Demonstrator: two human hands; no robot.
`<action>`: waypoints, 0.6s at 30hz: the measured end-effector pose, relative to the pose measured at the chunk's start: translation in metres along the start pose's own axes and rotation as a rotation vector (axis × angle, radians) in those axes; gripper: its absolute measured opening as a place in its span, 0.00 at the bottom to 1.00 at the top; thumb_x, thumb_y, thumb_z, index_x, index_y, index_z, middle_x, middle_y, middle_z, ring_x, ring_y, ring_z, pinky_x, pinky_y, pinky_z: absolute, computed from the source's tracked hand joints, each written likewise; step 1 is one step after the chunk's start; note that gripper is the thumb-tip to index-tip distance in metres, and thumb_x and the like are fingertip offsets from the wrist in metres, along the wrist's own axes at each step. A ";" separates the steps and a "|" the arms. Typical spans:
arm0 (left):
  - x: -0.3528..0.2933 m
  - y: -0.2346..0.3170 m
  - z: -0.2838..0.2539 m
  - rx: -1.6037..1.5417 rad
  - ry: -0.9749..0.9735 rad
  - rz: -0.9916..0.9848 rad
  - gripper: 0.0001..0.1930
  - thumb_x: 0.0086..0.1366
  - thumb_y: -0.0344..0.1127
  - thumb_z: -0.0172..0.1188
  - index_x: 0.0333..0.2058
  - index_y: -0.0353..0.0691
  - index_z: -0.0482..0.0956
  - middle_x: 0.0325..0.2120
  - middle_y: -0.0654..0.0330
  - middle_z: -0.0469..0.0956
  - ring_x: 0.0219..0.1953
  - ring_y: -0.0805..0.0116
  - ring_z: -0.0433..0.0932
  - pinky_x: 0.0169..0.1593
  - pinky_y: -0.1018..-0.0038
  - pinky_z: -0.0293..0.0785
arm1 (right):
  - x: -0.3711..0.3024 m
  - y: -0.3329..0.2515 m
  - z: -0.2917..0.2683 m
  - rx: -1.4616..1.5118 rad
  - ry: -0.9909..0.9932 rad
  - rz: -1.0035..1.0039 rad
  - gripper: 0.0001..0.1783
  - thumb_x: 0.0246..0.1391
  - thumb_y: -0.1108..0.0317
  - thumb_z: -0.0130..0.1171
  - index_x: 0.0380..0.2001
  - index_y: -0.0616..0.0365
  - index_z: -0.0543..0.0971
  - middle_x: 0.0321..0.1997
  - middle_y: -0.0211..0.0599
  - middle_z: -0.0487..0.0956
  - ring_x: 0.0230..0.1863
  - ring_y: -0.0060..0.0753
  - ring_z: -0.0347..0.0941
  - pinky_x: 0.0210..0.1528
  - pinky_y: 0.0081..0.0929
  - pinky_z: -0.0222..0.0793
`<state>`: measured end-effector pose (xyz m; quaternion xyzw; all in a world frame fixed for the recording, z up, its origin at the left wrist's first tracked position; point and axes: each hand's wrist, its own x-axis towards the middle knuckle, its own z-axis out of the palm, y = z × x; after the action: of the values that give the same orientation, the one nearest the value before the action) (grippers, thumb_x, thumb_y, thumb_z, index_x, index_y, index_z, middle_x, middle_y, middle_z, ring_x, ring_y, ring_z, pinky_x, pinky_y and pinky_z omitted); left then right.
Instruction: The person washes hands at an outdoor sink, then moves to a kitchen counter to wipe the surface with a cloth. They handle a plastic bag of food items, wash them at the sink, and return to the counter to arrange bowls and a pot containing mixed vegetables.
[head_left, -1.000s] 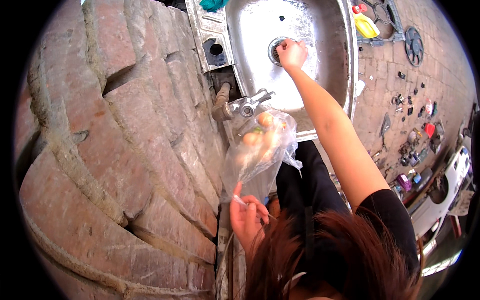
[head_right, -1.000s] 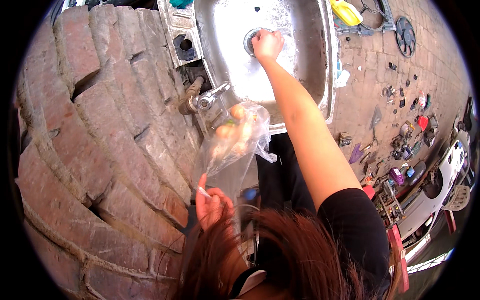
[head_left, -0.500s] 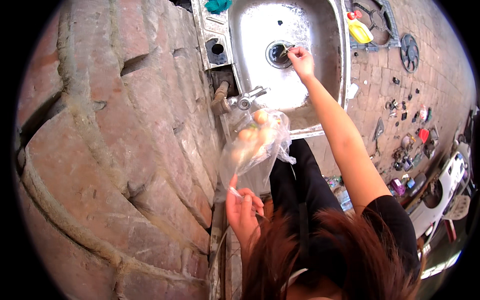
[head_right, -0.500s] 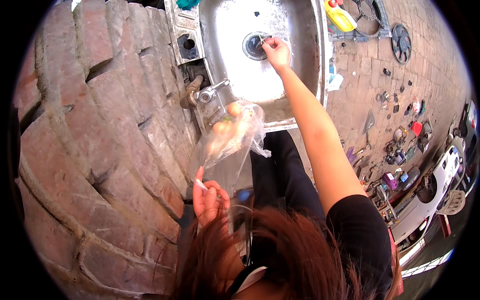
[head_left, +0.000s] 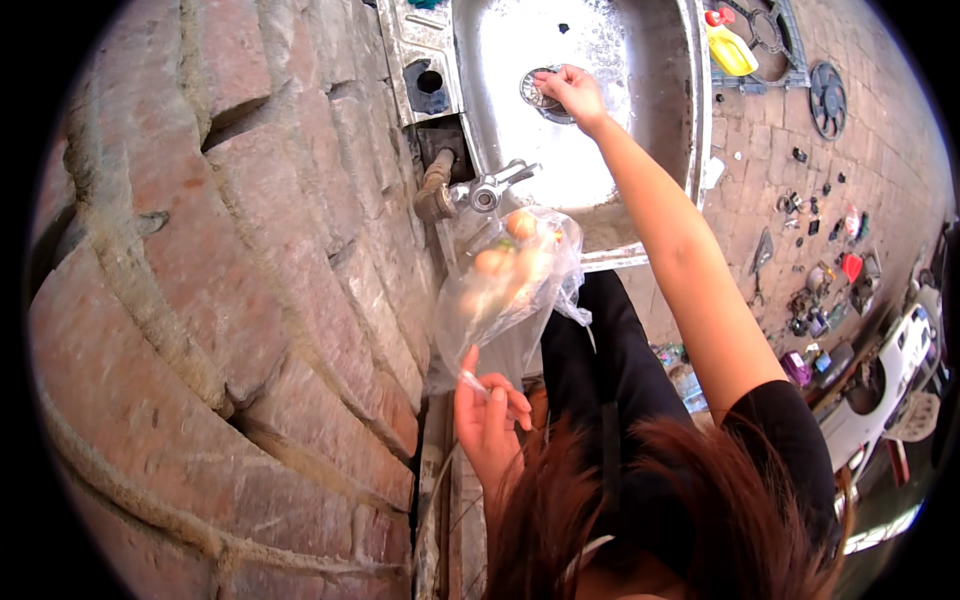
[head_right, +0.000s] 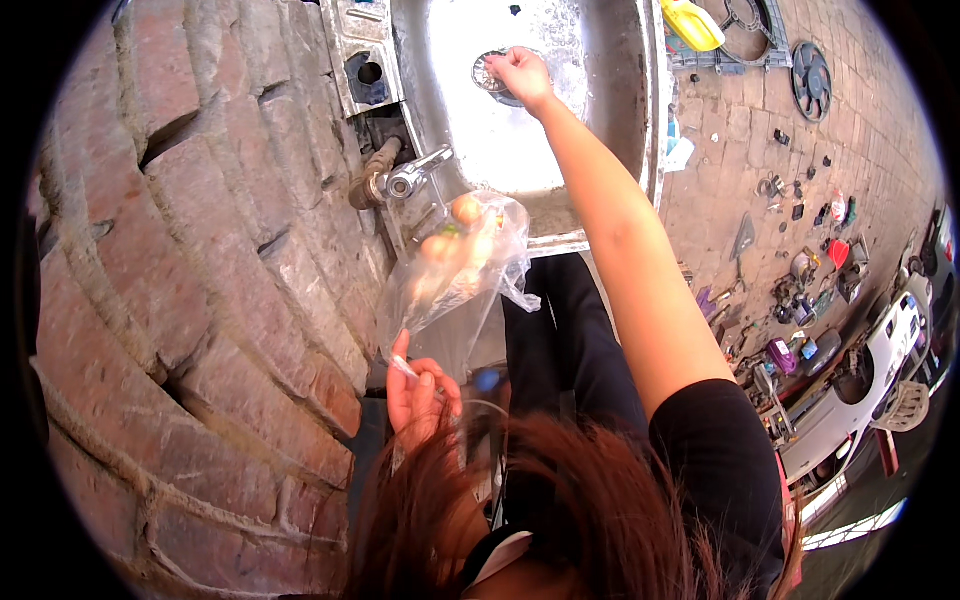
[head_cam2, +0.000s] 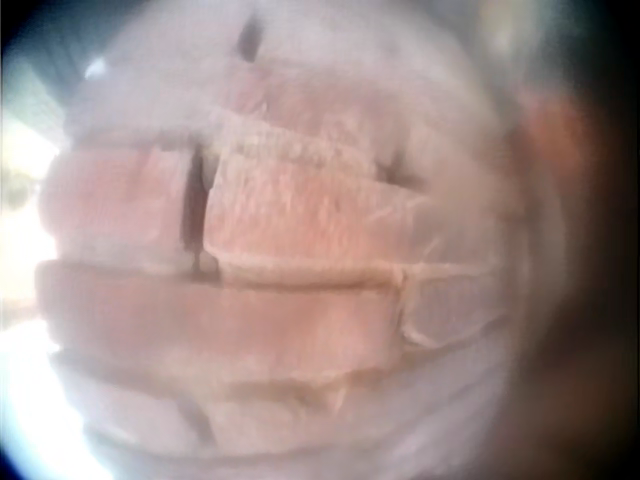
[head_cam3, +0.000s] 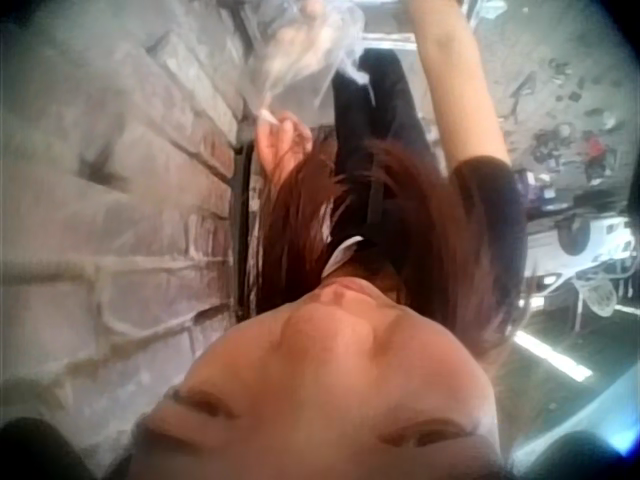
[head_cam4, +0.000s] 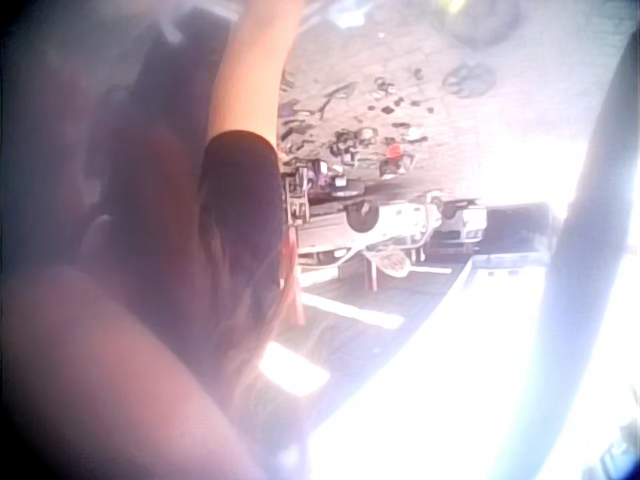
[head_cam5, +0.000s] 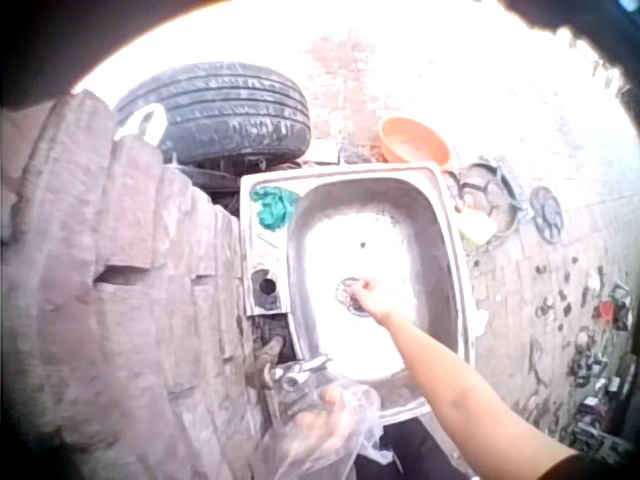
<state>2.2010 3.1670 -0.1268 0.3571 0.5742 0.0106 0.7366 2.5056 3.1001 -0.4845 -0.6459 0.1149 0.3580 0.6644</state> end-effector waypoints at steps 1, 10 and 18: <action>0.001 0.000 0.001 -0.004 -0.003 -0.001 0.27 0.63 0.26 0.48 0.60 0.39 0.53 0.32 0.62 0.68 0.23 0.74 0.71 0.19 0.80 0.70 | 0.000 -0.002 -0.001 0.045 0.005 0.031 0.10 0.47 0.73 0.54 0.17 0.58 0.67 0.42 0.42 0.78 0.36 0.21 0.73 0.36 0.17 0.68; 0.001 0.012 0.007 -0.050 0.049 0.026 0.29 0.61 0.26 0.48 0.61 0.36 0.52 0.31 0.61 0.69 0.23 0.75 0.70 0.18 0.82 0.67 | -0.149 -0.081 0.021 -0.004 -0.199 -0.120 0.07 0.45 0.74 0.52 0.17 0.56 0.67 0.54 0.42 0.71 0.46 0.22 0.65 0.54 0.28 0.56; -0.006 0.033 0.025 -0.036 0.074 0.056 0.30 0.60 0.26 0.48 0.61 0.34 0.50 0.28 0.61 0.67 0.22 0.78 0.68 0.20 0.84 0.64 | -0.318 -0.129 0.068 -0.646 -0.419 -0.450 0.09 0.29 0.76 0.56 0.17 0.57 0.67 0.55 0.44 0.66 0.58 0.50 0.57 0.57 0.42 0.54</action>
<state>2.2336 3.1765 -0.1021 0.3590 0.5905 0.0549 0.7207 2.3373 3.0717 -0.1796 -0.7430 -0.2832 0.3453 0.4986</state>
